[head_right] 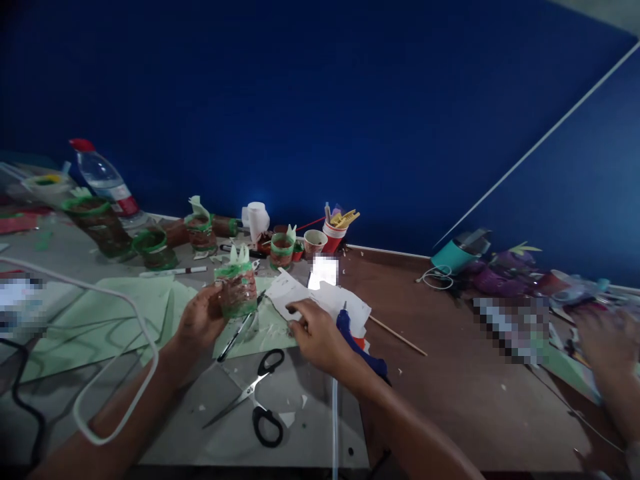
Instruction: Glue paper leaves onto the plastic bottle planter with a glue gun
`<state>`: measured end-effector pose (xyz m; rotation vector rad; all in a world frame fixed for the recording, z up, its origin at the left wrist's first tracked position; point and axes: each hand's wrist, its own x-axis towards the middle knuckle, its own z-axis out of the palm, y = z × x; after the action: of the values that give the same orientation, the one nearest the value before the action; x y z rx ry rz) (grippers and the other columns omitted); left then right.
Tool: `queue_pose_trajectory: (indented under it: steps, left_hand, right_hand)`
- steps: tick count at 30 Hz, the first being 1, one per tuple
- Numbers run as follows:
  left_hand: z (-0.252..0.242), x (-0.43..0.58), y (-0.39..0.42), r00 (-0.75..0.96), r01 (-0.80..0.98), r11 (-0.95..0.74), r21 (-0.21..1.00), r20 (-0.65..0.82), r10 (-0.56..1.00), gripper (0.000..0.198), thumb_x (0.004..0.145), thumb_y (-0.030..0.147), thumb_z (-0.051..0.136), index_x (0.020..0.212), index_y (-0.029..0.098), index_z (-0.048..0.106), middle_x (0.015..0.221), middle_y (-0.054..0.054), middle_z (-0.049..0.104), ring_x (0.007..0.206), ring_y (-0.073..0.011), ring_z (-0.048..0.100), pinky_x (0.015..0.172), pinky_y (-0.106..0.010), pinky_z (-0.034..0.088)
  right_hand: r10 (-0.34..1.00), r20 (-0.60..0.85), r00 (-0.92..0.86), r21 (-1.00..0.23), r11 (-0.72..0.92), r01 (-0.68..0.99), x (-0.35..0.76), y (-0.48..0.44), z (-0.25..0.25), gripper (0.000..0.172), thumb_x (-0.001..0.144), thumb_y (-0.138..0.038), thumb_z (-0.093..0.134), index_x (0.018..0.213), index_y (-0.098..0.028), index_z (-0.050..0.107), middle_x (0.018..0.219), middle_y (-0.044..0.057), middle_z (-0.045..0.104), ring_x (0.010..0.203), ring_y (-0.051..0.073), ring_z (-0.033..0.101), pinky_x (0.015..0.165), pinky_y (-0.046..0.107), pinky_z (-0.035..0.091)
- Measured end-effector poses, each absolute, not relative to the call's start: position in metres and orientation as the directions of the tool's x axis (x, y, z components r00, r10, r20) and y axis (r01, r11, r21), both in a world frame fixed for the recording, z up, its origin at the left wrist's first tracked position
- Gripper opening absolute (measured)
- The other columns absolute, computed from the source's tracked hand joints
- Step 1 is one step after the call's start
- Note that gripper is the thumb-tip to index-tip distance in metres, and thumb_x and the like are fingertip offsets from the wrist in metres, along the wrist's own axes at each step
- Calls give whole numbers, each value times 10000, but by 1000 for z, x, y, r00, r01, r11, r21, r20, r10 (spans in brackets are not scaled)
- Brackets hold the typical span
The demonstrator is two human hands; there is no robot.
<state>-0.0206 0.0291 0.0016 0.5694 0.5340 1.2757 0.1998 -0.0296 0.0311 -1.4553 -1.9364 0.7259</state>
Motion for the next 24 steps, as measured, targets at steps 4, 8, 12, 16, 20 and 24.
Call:
queue_pose_trajectory:
  steps: [4, 8, 12, 16, 20, 24]
  left_hand:
    - [3, -19, 28, 180, -735, 167, 658, -48, 983, 235, 715, 226, 651, 931, 148, 703, 922, -85, 744, 844, -227, 686, 789, -323, 539]
    - [3, -19, 26, 197, -743, 162, 649, -20, 980, 235, 742, 279, 651, 941, 164, 697, 924, -84, 741, 952, -259, 672, 858, -368, 521]
    - [1, -20, 27, 222, -737, 164, 656, 6, 975, 254, 742, 307, 667, 948, 160, 690, 931, -76, 744, 969, -260, 671, 891, -381, 502]
    - [1, -20, 27, 231, -738, 180, 650, -7, 973, 249, 743, 291, 660, 946, 151, 694, 918, -72, 746, 930, -251, 682, 856, -362, 513]
    - [2, -20, 27, 186, -736, 159, 658, -29, 982, 244, 727, 269, 661, 935, 146, 695, 873, -73, 743, 899, -249, 687, 814, -348, 530]
    - [-1, -20, 26, 169, -693, 157, 703, -53, 984, 191, 735, 272, 667, 898, 175, 689, 864, -68, 736, 891, -248, 689, 789, -351, 538]
  right_hand:
    - [955, -34, -293, -916, 87, 391, 167, -2, 20, 540, 754, -70, 458, 1284, -173, 493, 997, 70, 678, 622, 122, 629, 631, 266, 509]
    - [844, -193, -500, -974, -102, 203, 153, 3, 14, 604, 650, -45, 465, 1231, -191, 545, 642, -42, 638, 551, 136, 621, 555, 236, 483]
    - [846, -245, -474, -962, -272, 12, 143, -4, 14, 259, 611, -145, 597, 862, -171, 656, 731, 2, 641, 512, 105, 532, 491, 228, 431]
    - [901, -254, -351, -956, -289, -49, 140, -10, 13, 131, 633, -262, 678, 735, -183, 652, 604, -5, 549, 465, 93, 397, 448, 242, 332]
    - [922, -282, -267, -954, -300, -30, 154, -14, 13, 187, 610, -318, 731, 700, -190, 629, 540, -19, 519, 451, 115, 443, 470, 264, 352]
    - [930, -282, -235, -958, -287, 16, 182, -17, 20, 183, 620, -324, 680, 730, -182, 647, 549, -44, 521, 417, 87, 414, 458, 241, 317]
